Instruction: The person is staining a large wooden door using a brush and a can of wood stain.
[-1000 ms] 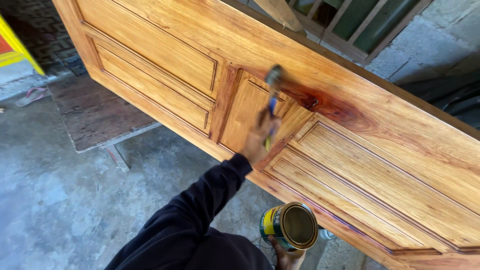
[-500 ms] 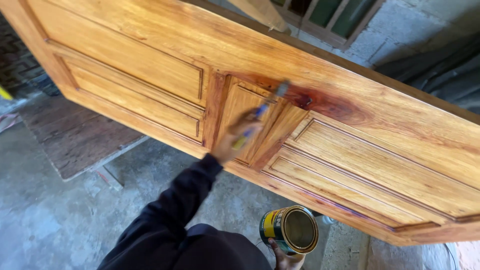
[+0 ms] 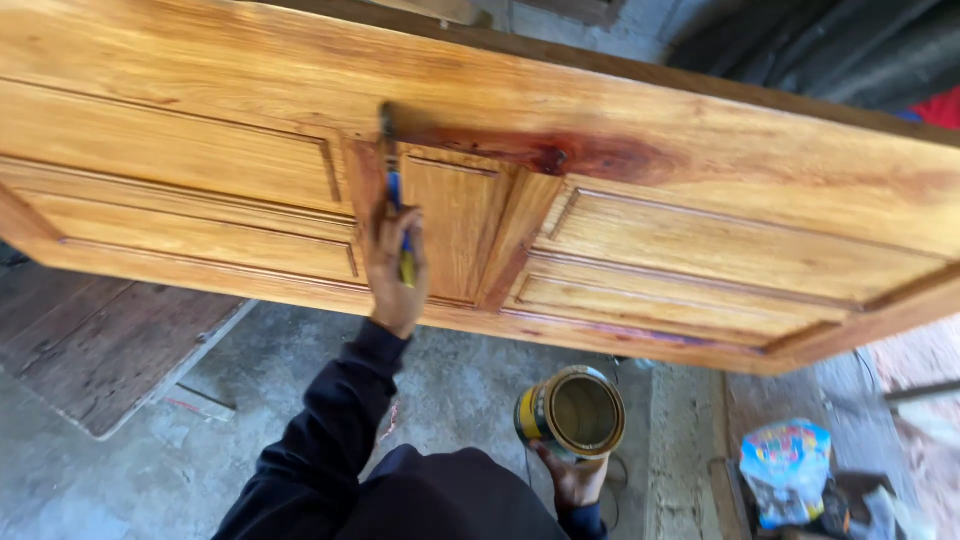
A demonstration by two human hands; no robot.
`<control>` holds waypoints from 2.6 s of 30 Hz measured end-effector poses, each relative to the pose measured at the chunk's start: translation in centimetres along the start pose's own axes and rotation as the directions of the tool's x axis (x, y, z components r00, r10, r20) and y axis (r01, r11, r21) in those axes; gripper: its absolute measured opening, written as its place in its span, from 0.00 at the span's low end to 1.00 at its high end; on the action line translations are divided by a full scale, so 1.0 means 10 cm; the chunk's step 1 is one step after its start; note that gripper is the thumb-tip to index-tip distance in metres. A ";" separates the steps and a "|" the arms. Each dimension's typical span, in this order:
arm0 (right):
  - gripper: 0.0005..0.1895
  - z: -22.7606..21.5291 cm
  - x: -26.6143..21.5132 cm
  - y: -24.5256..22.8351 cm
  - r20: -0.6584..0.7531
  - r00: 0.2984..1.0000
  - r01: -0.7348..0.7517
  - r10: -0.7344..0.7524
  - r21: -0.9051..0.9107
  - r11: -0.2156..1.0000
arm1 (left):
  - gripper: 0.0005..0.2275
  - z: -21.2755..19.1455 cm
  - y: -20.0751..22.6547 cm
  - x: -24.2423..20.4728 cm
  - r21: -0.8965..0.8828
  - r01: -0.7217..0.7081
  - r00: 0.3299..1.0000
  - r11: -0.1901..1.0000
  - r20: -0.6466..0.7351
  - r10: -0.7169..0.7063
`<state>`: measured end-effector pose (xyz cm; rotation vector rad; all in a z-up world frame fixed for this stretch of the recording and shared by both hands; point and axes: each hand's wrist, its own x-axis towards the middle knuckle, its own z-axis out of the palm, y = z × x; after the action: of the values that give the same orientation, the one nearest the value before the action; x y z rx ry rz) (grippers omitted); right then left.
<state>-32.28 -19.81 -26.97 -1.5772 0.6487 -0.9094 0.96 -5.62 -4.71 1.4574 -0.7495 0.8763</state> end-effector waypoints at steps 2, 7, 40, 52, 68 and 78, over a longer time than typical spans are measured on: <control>0.42 -0.01 0.12 0.02 0.050 0.992 -0.123 0.114 0.288 0.950 | 0.08 0.07 0.32 -0.06 -0.118 0.047 0.993 0.992 0.117 -0.033; 0.36 -0.20 0.27 0.08 0.344 0.868 -0.442 0.358 0.864 0.241 | 0.06 -0.01 0.68 -0.15 -0.479 0.333 0.907 0.812 0.399 -0.136; 0.28 0.27 -0.16 -0.58 0.458 0.793 -0.582 0.402 0.766 0.275 | 0.10 -0.32 1.60 -0.23 -0.326 0.165 0.140 0.931 0.942 0.305; 0.30 0.37 -0.24 -0.69 0.639 0.712 -0.668 0.289 0.744 0.000 | 0.09 -0.06 1.34 -0.65 -0.327 0.345 -0.010 0.880 0.936 0.352; 0.28 0.37 -0.32 -0.74 0.524 0.712 -0.660 0.468 0.727 0.189 | 0.07 0.01 1.25 -1.00 -0.308 0.361 -0.024 0.880 0.941 0.339; 0.32 0.41 -0.33 -0.76 0.513 0.689 -0.668 0.512 0.723 0.175 | 0.06 0.02 1.25 -1.07 -0.328 0.327 0.013 0.886 0.939 0.343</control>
<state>-31.23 -13.36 -20.41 -0.2916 0.4646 -0.3376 -15.19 -7.28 -7.61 1.4236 -1.9191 -0.6860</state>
